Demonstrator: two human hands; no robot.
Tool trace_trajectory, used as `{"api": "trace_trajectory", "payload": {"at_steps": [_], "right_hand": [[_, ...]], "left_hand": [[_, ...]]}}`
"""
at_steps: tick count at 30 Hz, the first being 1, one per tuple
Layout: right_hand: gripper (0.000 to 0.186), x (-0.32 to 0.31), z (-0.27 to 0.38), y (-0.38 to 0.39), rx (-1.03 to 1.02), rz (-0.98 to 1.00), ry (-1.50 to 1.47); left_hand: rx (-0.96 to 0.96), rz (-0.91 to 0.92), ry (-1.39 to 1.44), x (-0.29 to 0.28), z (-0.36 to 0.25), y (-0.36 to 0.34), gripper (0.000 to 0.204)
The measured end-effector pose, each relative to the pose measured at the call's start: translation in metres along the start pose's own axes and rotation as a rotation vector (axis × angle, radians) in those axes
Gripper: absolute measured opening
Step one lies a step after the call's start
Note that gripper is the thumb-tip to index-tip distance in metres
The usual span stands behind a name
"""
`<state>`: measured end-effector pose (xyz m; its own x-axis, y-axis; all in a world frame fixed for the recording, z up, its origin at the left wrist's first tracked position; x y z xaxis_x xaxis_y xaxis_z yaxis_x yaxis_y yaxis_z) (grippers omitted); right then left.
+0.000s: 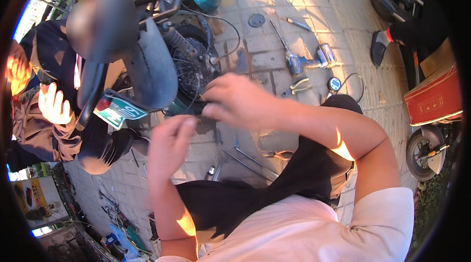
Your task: The person works on the rear wheel of a scooter, using a wrench and screwdriver to adjust components near the tire. They then use a tire inflator to add air to the tire and check the pressure.
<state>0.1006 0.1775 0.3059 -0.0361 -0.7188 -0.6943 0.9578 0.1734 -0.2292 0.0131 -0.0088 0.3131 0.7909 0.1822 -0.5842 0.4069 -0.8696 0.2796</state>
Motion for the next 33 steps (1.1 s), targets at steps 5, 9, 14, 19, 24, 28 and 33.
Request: {"api": "trace_trajectory", "payload": {"at_steps": [5,9,14,19,24,28,33], "right_hand": [[0.029,0.065,0.007,0.027,-0.251,0.336,-0.049],[0.041,0.050,-0.087,0.023,0.174,0.531,0.318],[0.037,0.070,-0.170,0.018,0.189,0.818,0.533],[0.034,0.206,-0.171,0.047,0.290,1.013,0.235],[0.033,0.303,-0.121,0.125,0.234,1.343,-0.056],[0.031,0.311,-0.120,0.137,0.163,1.384,-0.014],[0.031,0.299,-0.143,0.116,0.347,1.205,-0.063]], "left_hand": [[0.171,0.089,0.183,0.113,0.002,-0.031,0.035],[0.068,0.492,0.311,0.071,0.004,0.006,0.045],[-0.371,-0.419,0.395,-0.019,0.122,0.129,0.039],[-1.114,-0.052,0.018,0.148,0.289,0.234,0.039],[-0.984,-0.565,0.106,0.297,0.303,0.289,0.041],[-0.886,-0.511,-0.236,0.284,0.288,0.264,0.044],[-0.569,-0.216,-0.085,0.237,0.310,0.184,0.045]]}}
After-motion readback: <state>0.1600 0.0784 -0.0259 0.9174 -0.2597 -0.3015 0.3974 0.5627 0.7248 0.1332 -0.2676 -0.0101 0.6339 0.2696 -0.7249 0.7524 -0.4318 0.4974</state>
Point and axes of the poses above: each hand's wrist, its own y-axis away from the middle knuckle, its own x-axis out of the palm, z = x × y, the point moved 3 cm from there along -y, towards the middle knuckle, and after that the axes turned 15 degrees about z, right-handed, at the moved point
